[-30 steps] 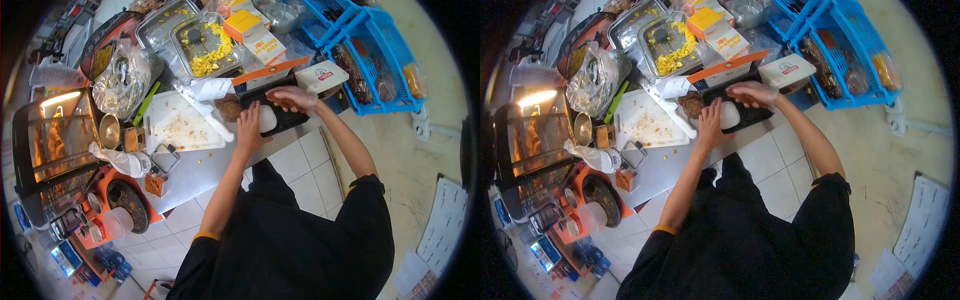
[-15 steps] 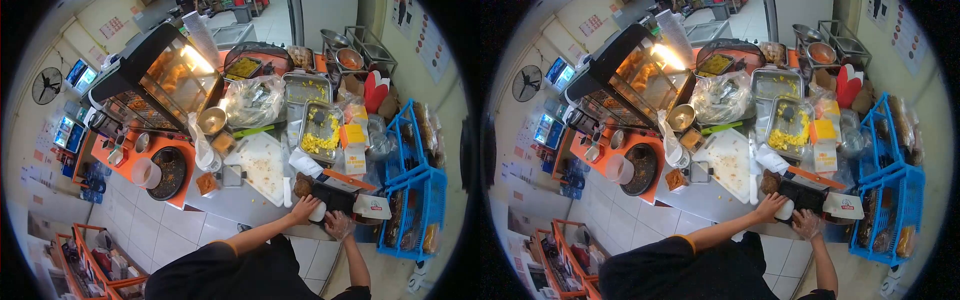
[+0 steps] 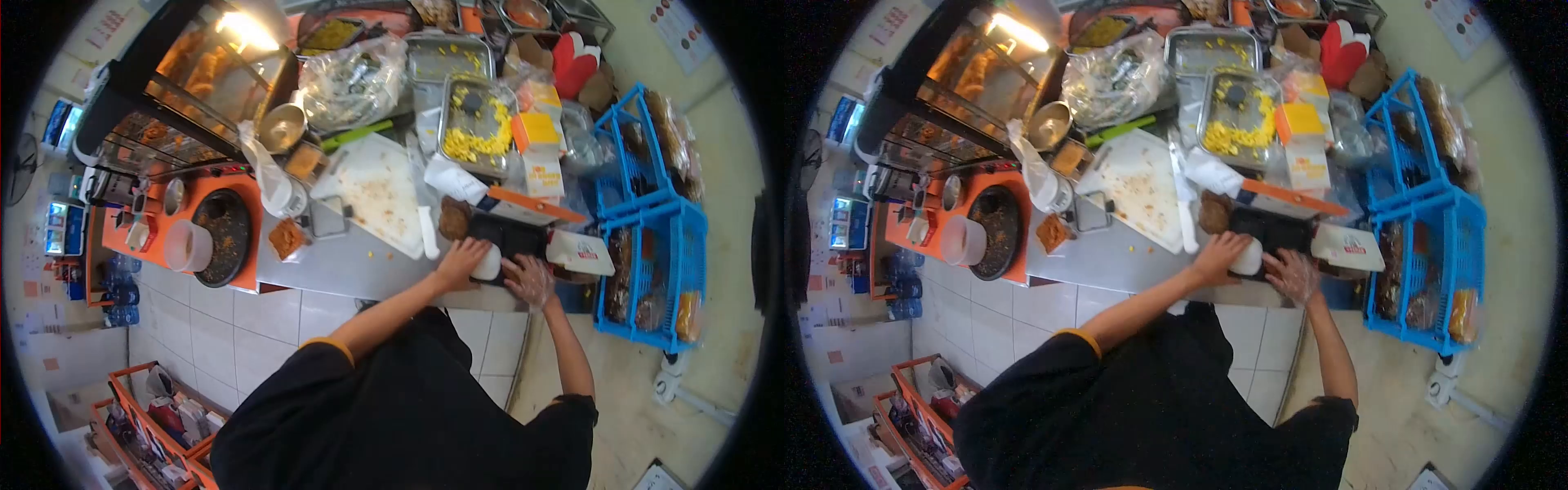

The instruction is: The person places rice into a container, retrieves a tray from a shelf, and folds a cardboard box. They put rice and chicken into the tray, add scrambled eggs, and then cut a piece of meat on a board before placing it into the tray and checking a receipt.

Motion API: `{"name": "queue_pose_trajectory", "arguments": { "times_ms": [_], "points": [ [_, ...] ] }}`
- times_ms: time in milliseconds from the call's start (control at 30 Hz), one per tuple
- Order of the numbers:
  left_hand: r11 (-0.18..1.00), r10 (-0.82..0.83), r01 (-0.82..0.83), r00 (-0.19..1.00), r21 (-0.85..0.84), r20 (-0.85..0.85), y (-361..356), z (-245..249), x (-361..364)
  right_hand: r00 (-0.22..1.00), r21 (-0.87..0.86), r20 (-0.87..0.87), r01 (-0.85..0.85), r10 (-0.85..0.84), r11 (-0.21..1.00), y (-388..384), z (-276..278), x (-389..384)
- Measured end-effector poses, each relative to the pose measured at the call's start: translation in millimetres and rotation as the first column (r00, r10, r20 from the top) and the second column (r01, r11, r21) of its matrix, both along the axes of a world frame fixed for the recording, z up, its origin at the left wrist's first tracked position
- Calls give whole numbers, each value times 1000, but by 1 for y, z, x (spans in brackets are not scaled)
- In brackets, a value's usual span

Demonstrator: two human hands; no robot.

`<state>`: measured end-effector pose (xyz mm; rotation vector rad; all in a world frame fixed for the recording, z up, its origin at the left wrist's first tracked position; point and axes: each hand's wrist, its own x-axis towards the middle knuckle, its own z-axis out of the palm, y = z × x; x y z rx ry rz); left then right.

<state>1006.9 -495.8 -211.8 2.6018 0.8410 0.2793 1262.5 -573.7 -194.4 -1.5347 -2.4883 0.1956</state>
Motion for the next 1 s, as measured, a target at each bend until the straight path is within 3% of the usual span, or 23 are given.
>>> {"name": "queue_pose_trajectory", "arguments": {
  "times_ms": [100, 200, 300, 400, 500, 600, 700, 800, 867, 933, 1000],
  "points": [
    [994, -2, -1, 1000, -107, -27, 2, 12, -1, 994, -82, 105, 2, 7, 997, 8, 10, -2],
    [997, -18, 22, 998, -80, 61, -2, 20, -10, 998, -21, 28, -56, 57, 998, 7, 27, 1],
    [994, 2, 12, 991, -107, 134, -11, 14, -23, 1000, 33, -18, -1, 2, 999, -4, 35, 5],
    [993, -16, 43, 969, -106, 245, -16, 30, -40, 985, 117, -150, 100, -82, 988, -15, 1, 11],
    [963, 195, -134, 945, -234, 261, -9, 33, -59, 943, 43, -296, 172, -152, 984, -17, -16, 13],
    [854, 521, -483, 801, -195, 295, 24, 31, -61, 975, 33, -219, 46, -37, 998, -11, 32, 5],
    [807, 589, -554, 739, -203, 326, 56, 37, -71, 960, 174, -251, 169, -122, 970, 0, 66, -31],
    [787, 616, -569, 714, -238, 332, 60, 56, -87, 917, 65, -385, 136, -101, 989, 38, 82, -94],
    [800, 599, -538, 746, -267, 290, 46, 70, -101, 970, -35, -194, 139, -143, 990, 79, 64, -132],
    [823, 560, -499, 792, -271, 243, 26, 81, -125, 911, 167, 237, 303, -336, 938, 109, 12, -161],
    [808, 554, -466, 809, -360, 197, 3, 88, -155, 874, -19, 331, 384, -357, 923, 135, -1, -169]
  ]
}}
